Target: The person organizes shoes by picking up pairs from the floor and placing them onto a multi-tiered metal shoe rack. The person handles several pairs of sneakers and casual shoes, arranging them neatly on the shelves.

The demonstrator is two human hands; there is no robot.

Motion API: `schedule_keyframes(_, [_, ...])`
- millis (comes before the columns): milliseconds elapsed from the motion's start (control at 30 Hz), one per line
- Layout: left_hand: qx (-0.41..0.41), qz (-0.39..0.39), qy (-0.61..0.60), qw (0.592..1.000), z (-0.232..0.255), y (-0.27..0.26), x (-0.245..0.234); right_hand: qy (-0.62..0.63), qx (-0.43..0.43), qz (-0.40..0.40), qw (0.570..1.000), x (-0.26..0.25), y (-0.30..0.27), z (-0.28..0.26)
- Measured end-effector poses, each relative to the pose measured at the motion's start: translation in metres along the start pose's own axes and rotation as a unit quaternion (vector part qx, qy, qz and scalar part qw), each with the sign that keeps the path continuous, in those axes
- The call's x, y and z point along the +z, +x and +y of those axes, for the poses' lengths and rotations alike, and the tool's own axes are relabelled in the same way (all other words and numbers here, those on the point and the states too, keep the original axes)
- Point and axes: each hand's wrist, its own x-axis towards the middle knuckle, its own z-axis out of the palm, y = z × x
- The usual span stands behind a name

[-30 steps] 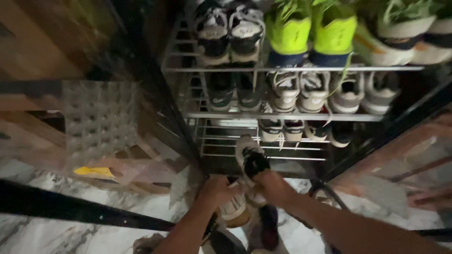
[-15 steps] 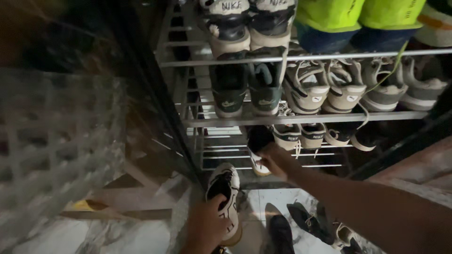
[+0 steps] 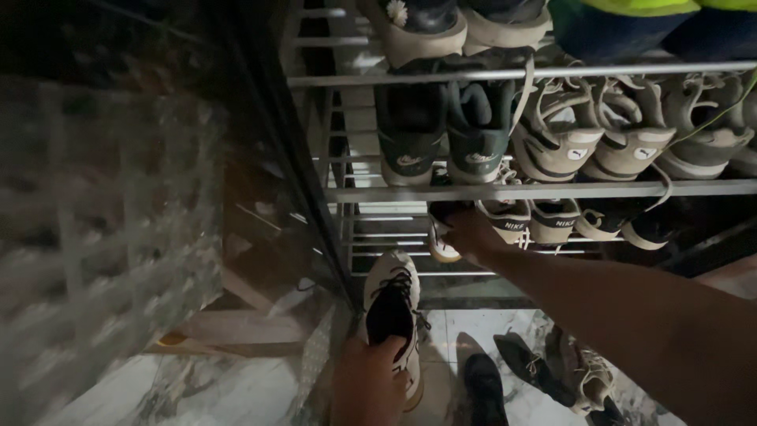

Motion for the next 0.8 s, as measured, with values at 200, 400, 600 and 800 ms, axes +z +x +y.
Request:
schedule_keyframes(200, [0.018, 0.026, -0.016, 0.999, 0.009, -0.005, -0.003, -0.036, 0.126, 0.087, 0.988, -0.042, -0.031, -0.07])
schedule_keyframes(400, [-0.014, -0.147, 0.043, 0.988, 0.023, 0.003, -0.003, 0.46, 0.096, 0.126, 0.874, -0.033, -0.102, -0.14])
schedule_keyframes(600, [-0.003, -0.041, 0.002, 0.999, 0.047, -0.025, -0.003, 0.442, 0.315, -0.214, 0.812, -0.064, -0.14, -0.185])
schedule_keyframes(800, [0.045, -0.045, 0.037, 0.997, 0.071, -0.065, -0.021, 0.251, 0.158, -0.177, 0.938, -0.082, -0.156, -0.168])
